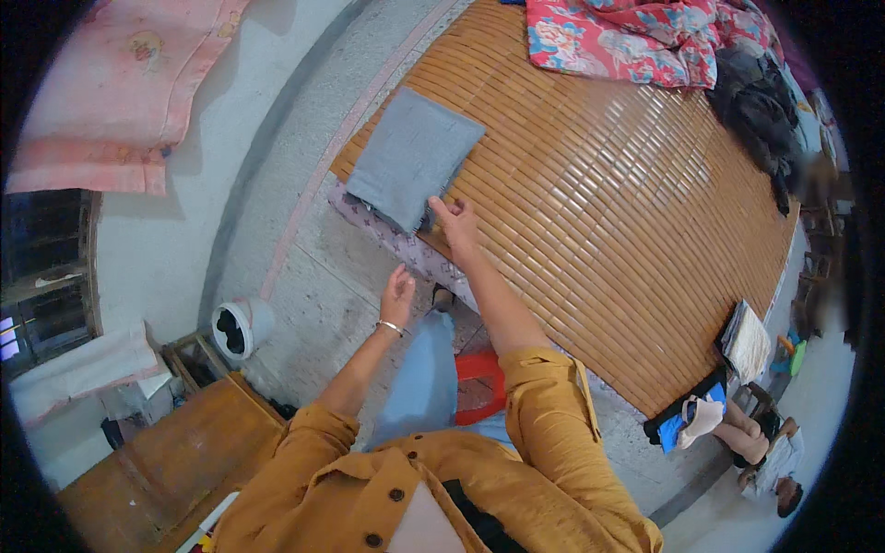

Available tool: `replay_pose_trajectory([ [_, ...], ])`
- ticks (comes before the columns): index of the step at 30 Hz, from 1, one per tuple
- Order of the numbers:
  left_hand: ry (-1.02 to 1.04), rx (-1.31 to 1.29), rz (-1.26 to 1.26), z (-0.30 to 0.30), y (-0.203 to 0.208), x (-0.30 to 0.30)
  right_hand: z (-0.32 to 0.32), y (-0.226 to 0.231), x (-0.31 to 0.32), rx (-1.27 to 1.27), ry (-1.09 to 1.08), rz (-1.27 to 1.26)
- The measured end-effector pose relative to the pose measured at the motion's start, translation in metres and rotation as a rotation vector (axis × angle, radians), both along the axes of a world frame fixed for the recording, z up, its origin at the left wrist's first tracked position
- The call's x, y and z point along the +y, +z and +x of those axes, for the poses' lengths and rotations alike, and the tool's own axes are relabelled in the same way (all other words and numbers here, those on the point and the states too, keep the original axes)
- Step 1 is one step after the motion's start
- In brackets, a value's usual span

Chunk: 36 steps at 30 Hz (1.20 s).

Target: The person folds a pair of grey trousers on a bamboo mat, smoothing the fabric and aligning the legs before folding them into a compact rectangle. The person then places the folded trousers into a wooden chest.

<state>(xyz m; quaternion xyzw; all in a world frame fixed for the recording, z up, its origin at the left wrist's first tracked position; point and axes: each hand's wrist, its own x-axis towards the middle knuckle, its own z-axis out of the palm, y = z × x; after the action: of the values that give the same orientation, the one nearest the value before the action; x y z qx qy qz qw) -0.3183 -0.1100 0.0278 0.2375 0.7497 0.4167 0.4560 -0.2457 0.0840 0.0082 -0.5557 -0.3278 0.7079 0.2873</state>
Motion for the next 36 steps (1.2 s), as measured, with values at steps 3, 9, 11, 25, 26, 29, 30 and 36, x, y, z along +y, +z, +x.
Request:
replay_pose_trajectory([
  [3, 0.297, -0.346, -0.009, -0.013, 0.017, 0.025, -0.048, -0.019, 0.004, -0.166, -0.197, 0.21],
  [9, 0.395, -0.577, 0.106, -0.024, 0.003, 0.052, -0.07, 0.012, 0.017, -0.124, -0.21, -0.027],
  [11, 0.559, -0.814, 0.19, -0.025, 0.008, 0.063, -0.063, 0.009, 0.021, -0.043, -0.143, -0.208],
  [25, 0.118, -0.651, -0.397, 0.136, 0.062, 0.045, 0.205, 0.095, -0.139, 0.26, -0.464, -0.443],
  [26, 0.063, -0.654, -0.401, 0.159, 0.073, 0.04, 0.226, 0.099, -0.155, 0.412, -0.554, -0.462],
  [29, -0.063, -0.628, -0.496, 0.227, 0.12, 0.013, 0.29, 0.108, -0.206, 0.763, -0.78, -0.48],
  [30, -0.12, -0.637, -0.527, 0.247, 0.132, 0.002, 0.313, 0.112, -0.222, 0.798, -0.84, -0.492],
  [36, -0.523, -0.522, -0.887, 0.37, 0.176, -0.044, 0.462, 0.145, -0.339, 0.836, -1.218, -0.423],
])
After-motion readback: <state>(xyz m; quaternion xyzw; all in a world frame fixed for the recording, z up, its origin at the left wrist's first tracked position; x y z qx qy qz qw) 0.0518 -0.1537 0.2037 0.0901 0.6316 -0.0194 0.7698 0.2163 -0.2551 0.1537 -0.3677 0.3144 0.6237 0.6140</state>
